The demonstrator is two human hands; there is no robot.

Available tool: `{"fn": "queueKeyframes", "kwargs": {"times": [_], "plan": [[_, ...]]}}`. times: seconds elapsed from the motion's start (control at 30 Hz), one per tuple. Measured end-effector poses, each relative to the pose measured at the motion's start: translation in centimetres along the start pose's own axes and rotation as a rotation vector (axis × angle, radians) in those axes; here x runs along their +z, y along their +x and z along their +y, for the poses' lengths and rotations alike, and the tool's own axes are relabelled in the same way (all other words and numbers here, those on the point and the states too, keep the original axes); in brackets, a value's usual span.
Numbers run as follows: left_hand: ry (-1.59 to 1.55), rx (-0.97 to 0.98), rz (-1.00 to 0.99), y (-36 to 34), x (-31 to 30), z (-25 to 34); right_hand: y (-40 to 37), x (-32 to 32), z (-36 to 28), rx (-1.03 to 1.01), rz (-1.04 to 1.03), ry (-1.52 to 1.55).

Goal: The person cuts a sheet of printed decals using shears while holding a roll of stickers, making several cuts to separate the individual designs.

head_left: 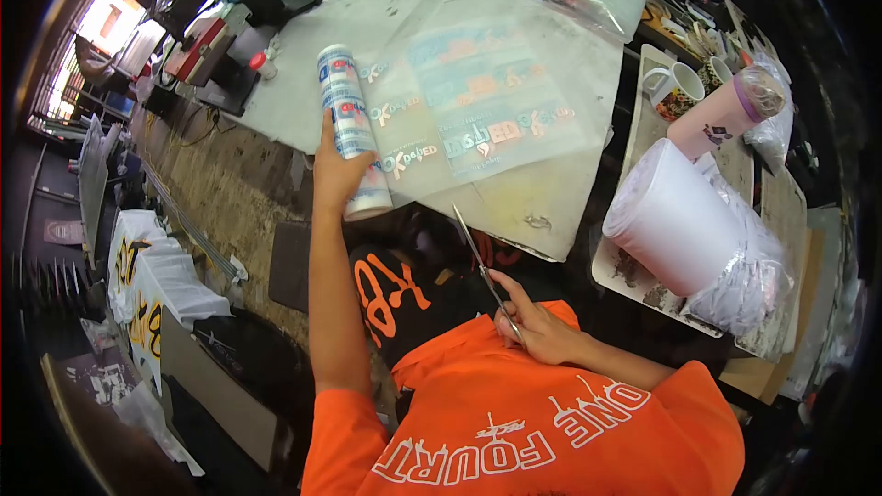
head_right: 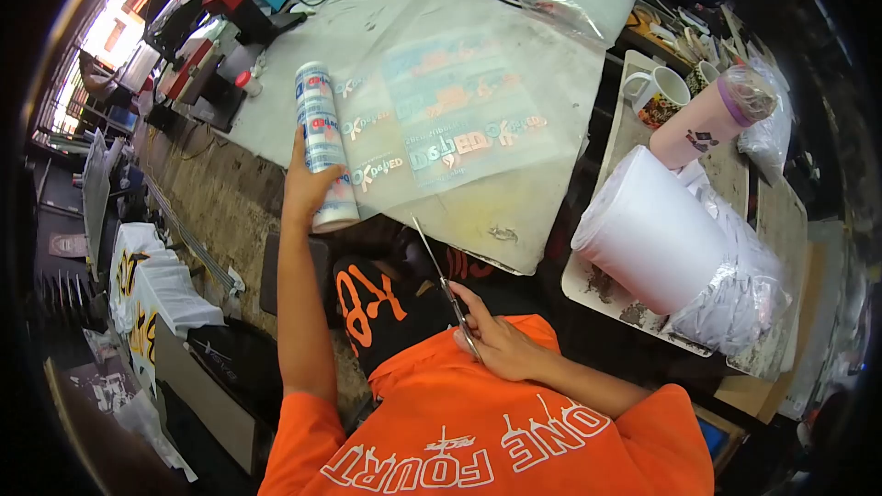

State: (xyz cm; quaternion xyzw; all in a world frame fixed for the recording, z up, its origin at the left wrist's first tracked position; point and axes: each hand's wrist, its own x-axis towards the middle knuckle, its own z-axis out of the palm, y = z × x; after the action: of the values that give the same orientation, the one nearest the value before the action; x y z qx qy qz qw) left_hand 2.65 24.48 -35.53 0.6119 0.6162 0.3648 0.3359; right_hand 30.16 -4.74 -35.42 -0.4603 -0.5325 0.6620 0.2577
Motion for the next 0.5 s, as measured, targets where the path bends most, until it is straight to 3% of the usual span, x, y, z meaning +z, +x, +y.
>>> {"fn": "queueKeyframes", "kwargs": {"times": [0.1,0.2,0.3,0.5], "plan": [[-0.016,-0.068,-0.055,-0.2,-0.8,0.8,0.7,0.5,-0.6,0.012,-0.023,0.005],[0.230,-0.128,-0.031,-0.2,-0.2,1.2,1.3,0.9,-0.8,0.054,0.000,0.116],[0.407,-0.083,0.031,-0.2,1.3,1.2,2.3,1.2,0.2,-0.029,0.035,0.145],[0.500,-0.121,-0.040,-0.8,2.0,2.8,4.8,0.9,0.0,-0.102,0.154,0.272]]}}
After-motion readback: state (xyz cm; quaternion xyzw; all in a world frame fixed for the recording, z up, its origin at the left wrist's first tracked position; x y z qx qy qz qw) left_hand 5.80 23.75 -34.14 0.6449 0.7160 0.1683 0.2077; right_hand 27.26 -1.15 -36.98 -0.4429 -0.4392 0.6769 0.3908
